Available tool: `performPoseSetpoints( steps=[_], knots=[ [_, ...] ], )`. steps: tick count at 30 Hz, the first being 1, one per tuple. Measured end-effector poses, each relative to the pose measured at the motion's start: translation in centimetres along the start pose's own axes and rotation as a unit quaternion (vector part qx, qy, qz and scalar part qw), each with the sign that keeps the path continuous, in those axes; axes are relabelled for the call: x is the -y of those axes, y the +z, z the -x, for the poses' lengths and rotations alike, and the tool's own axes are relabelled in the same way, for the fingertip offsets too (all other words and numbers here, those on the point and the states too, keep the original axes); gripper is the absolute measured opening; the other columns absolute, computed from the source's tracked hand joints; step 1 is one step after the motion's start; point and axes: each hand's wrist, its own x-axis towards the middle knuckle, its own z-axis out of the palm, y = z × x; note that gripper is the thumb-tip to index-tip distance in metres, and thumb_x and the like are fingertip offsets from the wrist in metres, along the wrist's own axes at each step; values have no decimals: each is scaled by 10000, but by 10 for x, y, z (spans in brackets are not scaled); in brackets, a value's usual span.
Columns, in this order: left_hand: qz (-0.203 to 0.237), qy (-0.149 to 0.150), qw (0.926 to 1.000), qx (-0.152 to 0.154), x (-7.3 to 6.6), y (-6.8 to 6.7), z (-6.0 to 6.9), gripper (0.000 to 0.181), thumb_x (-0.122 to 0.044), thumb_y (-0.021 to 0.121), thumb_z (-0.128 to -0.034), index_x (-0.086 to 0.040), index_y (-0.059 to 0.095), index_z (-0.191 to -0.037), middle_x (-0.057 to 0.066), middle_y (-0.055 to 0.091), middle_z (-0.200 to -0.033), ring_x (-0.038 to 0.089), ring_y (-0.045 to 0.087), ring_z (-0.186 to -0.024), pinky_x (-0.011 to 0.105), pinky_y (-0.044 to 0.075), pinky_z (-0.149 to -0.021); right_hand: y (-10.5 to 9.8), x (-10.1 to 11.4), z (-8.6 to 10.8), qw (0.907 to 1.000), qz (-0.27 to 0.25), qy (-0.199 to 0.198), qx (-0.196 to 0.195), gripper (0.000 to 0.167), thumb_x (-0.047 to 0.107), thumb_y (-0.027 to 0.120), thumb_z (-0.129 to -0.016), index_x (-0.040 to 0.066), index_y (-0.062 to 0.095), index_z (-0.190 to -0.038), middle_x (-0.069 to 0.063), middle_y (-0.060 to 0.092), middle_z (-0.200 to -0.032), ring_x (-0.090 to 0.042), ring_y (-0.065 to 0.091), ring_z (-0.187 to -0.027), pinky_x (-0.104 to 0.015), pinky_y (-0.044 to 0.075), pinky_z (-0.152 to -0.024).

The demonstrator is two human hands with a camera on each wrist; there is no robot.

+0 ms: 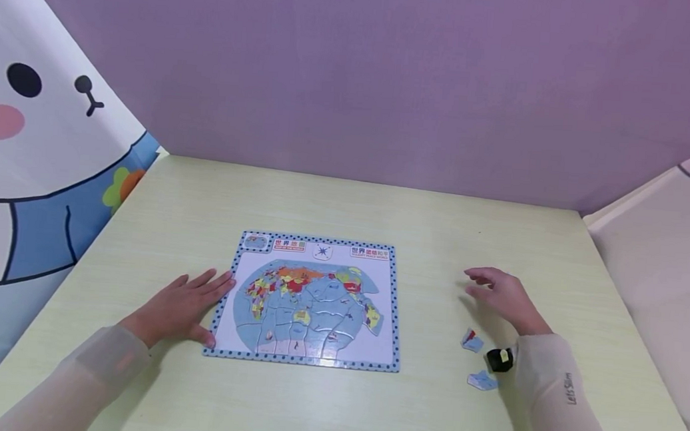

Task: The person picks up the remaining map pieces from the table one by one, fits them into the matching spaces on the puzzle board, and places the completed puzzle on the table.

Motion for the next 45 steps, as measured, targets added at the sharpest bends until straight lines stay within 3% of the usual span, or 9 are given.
performPoseSetpoints(
  steps=[23,28,37,42,45],
  knots=[
    [-54,22,10000,-23,-1,0,2,1110,-675,700,-662,-41,313,-1486,154,293,-1538,437,193,-1402,691,218,-1035,-32,-22,21,9989,173,389,-186,366,77,648,-904,-73,576,-1231,-300,586,-1200,-456,565,-1053,-574,449,-872],
    [-49,11,10000,-31,-1,0,2,1109,-675,700,-660,-41,316,-1485,156,294,-1537,437,194,-1402,690,213,-1038,-37,-27,23,9986,130,442,-278,368,83,650,-906,-84,573,-1224,-311,603,-1152,-465,585,-1025,-559,461,-847],
    [-7,42,10000,-53,0,0,1,1128,-708,676,-650,-35,318,-1483,162,289,-1538,440,195,-1400,689,209,-1039,-42,-35,20,9947,-246,960,-285,406,179,614,-951,-78,558,-1260,-316,565,-1225,-460,537,-1097,-496,450,-850],
    [-21,42,10000,-54,0,0,1,1122,-699,685,-653,-38,320,-1483,162,295,-1535,443,200,-1398,690,216,-1036,-43,-40,17,9933,-367,1057,-280,385,172,617,-947,-70,582,-1245,-310,553,-1242,-433,527,-1093,-443,446,-828],
    [-18,40,10000,-52,0,0,1,1118,-689,693,-654,-36,321,-1482,161,296,-1535,441,200,-1398,689,221,-1035,-43,-43,15,9945,-249,996,-197,420,159,625,-940,-79,548,-1278,-324,557,-1221,-441,547,-1069,-483,458,-837]
  ],
)
